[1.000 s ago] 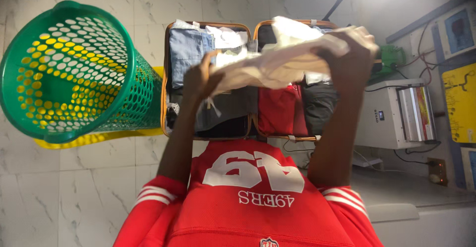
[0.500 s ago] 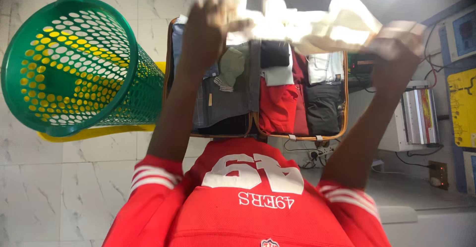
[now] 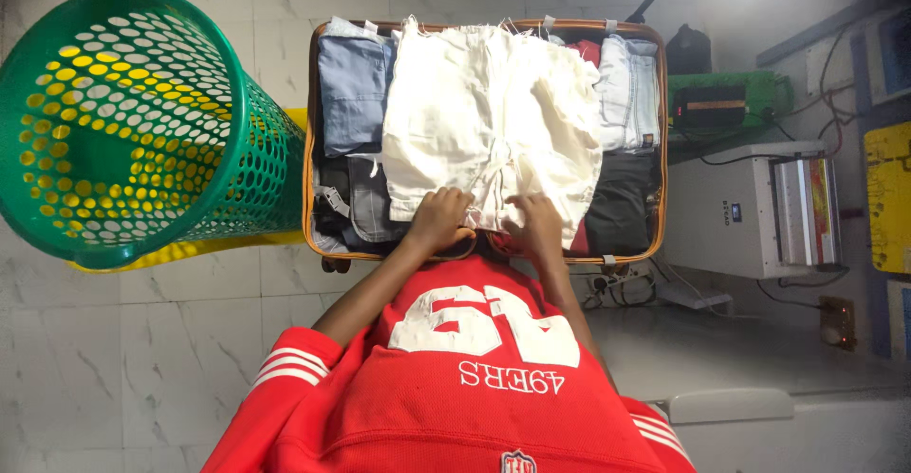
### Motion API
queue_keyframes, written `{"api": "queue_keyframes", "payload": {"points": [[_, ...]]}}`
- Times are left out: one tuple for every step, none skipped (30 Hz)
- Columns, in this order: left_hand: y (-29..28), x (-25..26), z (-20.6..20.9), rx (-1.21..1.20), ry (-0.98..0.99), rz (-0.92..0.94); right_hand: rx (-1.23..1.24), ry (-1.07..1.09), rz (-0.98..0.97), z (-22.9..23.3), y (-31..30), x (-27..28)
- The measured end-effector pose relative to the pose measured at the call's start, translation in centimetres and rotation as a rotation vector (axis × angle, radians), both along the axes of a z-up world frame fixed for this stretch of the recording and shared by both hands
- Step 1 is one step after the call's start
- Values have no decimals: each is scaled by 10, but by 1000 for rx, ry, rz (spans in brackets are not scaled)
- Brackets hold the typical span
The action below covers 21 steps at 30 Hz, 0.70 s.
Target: The person packs a suitcase by folding and placing clothing items, including a black garment, a patterned scarf, black shorts, denim shorts, and a white garment, into the compartments.
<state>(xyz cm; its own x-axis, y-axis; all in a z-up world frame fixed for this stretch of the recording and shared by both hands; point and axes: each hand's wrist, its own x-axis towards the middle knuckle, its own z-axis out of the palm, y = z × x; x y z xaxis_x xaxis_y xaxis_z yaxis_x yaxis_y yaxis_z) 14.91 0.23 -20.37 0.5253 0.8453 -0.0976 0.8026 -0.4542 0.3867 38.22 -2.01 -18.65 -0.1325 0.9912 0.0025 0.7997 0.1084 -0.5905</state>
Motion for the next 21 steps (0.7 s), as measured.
{"api": "queue_keyframes", "payload": {"points": [[1, 6, -7, 49, -31, 23, 28, -51, 30, 0, 2, -11], [2, 10, -15, 98, -62, 47, 24, -51, 25, -1, 5, -14], [5, 9, -23, 94, -62, 42, 15, -47, 37, -2, 7, -17], [9, 8, -32, 15, -117, 109, 6, -43, 48, -4, 9, -19], [17, 9, -39, -59, -175, 178, 6, -45, 45, -7, 12, -17], [23, 6, -44, -58, -176, 175, -63, -47, 33, -9, 15, -13], [29, -2, -44, -70, -280, 274, -129, -46, 27, -11, 19, -11], [37, -7, -41, -82, -384, 373, -126, -44, 31, -13, 22, -10], [45, -10, -37, -81, -382, 377, -171, -47, -5, -16, 23, -9], [54, -14, -30, -155, -447, 484, -217, -50, -41, -19, 24, -7], [63, -15, -24, -229, -514, 590, -216, -50, -39, -21, 24, -2], [68, -16, -19, -227, -514, 592, -57, 8, -104, -24, 24, 3], [74, -19, -16, -203, -608, 636, 102, 66, -168, -25, 24, 8], [79, -22, -13, -178, -703, 678, 104, 68, -166, -25, 28, 15], [83, -22, -13, -179, -703, 677, -14, 252, -298, -24, 33, 22], [86, -21, -13, -265, -852, 715, -134, 437, -429, -23, 36, 26], [88, -21, -13, -351, -1002, 747, -132, 438, -433, -22, 34, 28], [87, -19, -12, -351, -1001, 742, 62, 230, -300, -22, 31, 29], [83, -16, -10, -368, -977, 764, 250, 19, -166, -24, 30, 29], [78, -11, -7, -384, -954, 786, 251, 19, -174, -30, 31, 22], [75, -6, -4, -388, -953, 779, -46, 301, -270, -39, 33, 9]]}}
